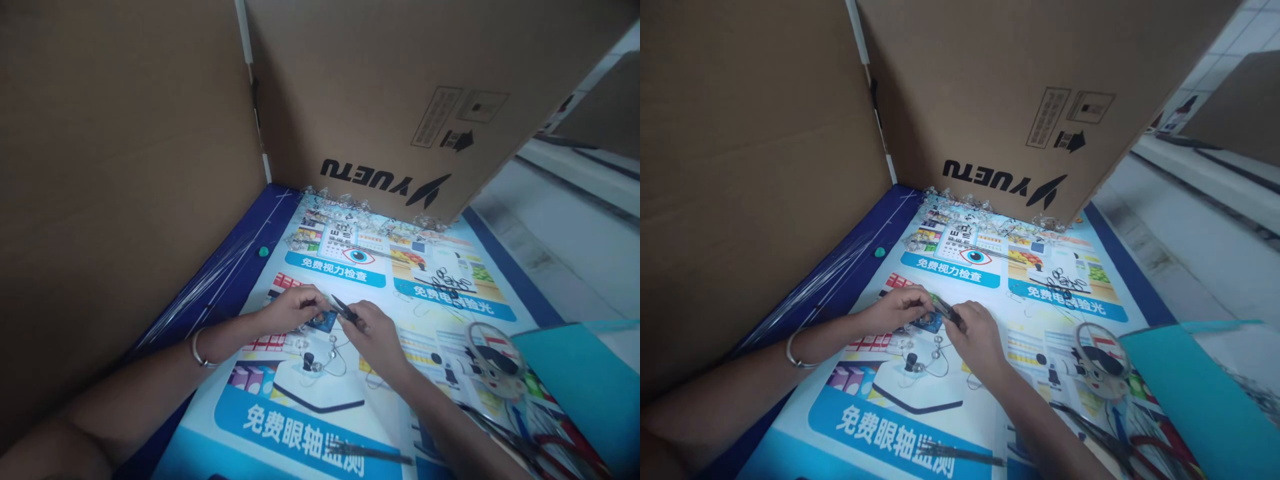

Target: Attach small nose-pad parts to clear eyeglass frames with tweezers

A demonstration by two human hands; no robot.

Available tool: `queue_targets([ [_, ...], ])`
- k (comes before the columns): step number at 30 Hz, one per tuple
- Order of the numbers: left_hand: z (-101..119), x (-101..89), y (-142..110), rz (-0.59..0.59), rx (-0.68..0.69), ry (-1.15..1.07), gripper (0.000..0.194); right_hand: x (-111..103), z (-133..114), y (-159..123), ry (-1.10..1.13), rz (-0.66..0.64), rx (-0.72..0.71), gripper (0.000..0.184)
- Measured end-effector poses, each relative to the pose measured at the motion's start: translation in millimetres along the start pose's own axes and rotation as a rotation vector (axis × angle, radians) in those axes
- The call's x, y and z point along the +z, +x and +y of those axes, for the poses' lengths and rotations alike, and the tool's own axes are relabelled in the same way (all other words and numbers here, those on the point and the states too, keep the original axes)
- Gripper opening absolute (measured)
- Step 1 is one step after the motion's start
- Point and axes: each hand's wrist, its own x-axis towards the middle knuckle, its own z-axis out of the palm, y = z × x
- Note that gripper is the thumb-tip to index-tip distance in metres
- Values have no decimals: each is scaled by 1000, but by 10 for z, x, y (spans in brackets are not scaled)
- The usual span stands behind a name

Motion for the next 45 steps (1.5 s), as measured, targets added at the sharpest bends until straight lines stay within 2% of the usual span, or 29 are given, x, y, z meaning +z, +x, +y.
queue_targets([
  [8,-12,-13,9,-25,29,-42,14,113,-66,110,27,-89,30,7],
  [19,-64,-15,6,-44,7,-73,11,190,-69,92,-1,-29,15,13],
  [31,-80,1,-2,-5,-56,-174,10,203,-68,70,-65,-32,-111,8],
  [35,-49,-15,0,-22,-39,-144,9,204,-44,57,-83,-6,-190,10],
  [45,-66,-3,10,-11,-88,-251,8,197,-58,42,-183,57,-287,10],
])
